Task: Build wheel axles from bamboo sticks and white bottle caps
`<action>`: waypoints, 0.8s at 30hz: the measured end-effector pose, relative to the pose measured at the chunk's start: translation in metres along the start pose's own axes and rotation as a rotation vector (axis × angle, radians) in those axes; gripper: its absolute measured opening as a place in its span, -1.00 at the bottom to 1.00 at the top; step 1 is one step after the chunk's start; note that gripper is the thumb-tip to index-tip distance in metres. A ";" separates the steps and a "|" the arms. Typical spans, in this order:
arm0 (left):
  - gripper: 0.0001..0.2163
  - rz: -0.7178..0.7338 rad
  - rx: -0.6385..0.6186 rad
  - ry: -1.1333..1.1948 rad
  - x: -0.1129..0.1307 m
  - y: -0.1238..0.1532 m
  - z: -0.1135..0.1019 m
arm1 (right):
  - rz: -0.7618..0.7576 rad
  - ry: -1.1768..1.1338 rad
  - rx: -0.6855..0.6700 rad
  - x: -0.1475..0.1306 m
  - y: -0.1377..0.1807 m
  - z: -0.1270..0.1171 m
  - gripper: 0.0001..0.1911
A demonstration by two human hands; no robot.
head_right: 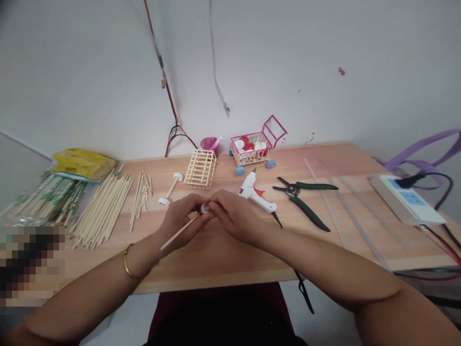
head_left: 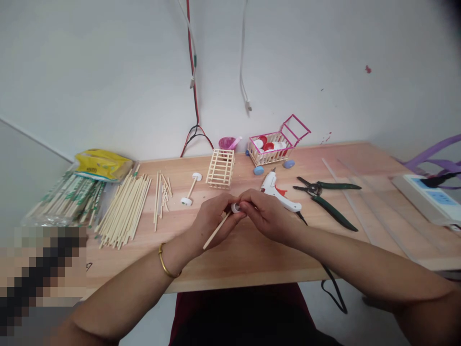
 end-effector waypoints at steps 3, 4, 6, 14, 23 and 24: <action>-0.82 0.004 0.009 -0.001 -0.002 0.000 0.001 | 0.016 -0.035 0.023 0.002 0.000 0.001 -0.82; -0.82 0.004 0.011 -0.003 -0.002 0.001 0.001 | 0.022 -0.046 0.027 0.003 0.000 0.002 -0.82; -0.83 0.003 0.014 -0.009 -0.002 0.001 0.002 | 0.039 -0.059 0.033 0.005 0.000 0.002 -0.82; -0.84 -0.047 -0.005 -0.010 -0.002 0.001 0.002 | 0.084 -0.078 0.040 0.005 0.003 0.003 -0.81; -0.84 -0.062 -0.006 0.015 -0.003 0.000 0.003 | 0.108 -0.116 0.047 0.010 0.005 0.004 -0.79; -0.84 -0.073 -0.003 0.003 -0.003 0.000 0.004 | 0.091 -0.101 0.037 0.011 0.005 0.004 -0.79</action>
Point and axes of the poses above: each hand's wrist, its own y-axis away from the middle knuckle, its own z-axis out of the palm, x = y × z, the point moved 3 cm from there along -y, towards the middle knuckle, and after that the axes turned 13 degrees about -z, right-handed, at the moved point
